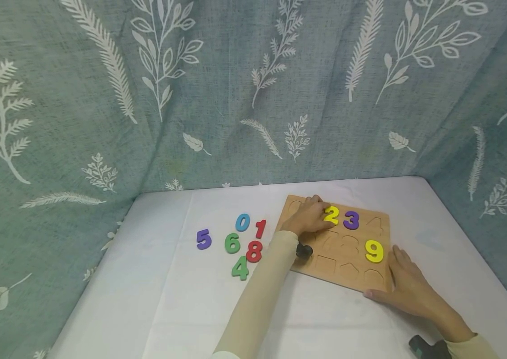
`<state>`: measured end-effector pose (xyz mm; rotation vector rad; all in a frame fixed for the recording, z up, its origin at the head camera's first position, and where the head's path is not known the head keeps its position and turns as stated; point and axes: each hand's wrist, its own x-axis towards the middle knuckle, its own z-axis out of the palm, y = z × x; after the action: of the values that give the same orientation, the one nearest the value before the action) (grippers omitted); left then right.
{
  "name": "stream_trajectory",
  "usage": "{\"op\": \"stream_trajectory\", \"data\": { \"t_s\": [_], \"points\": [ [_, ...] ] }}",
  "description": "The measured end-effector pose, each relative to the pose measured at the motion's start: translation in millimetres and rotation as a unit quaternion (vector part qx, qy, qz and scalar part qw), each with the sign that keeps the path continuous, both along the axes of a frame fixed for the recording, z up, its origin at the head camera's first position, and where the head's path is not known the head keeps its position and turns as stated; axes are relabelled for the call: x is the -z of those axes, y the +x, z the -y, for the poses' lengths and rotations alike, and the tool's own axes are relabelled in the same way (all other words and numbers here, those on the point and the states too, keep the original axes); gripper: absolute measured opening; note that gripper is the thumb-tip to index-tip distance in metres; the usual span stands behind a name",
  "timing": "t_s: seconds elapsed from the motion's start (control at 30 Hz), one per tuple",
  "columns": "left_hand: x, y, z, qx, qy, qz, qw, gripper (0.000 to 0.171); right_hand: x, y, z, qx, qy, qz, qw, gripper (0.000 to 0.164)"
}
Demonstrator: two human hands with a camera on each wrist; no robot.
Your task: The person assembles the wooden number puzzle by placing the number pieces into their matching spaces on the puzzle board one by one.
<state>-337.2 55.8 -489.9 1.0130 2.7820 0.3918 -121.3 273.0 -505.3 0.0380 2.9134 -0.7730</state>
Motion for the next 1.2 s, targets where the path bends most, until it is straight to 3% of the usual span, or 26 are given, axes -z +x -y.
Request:
{"op": "stream_trajectory", "data": {
  "t_s": [0.63,0.83,1.2],
  "points": [
    [-5.5,5.3,9,-0.010,0.005,-0.002,0.9999,0.061,-1.0,0.1,4,-0.005,-0.005,-0.001,1.000,0.143],
    [-9.9,6.6,13,-0.018,0.038,0.016,0.9990,0.062,-0.6,-0.1,5,-0.002,0.003,0.006,1.000,0.143],
    [-34.7,8.7,53,-0.018,0.103,0.034,0.9939,0.066,-0.5,0.8,1,0.002,0.002,0.011,1.000,0.144]
  ]
}}
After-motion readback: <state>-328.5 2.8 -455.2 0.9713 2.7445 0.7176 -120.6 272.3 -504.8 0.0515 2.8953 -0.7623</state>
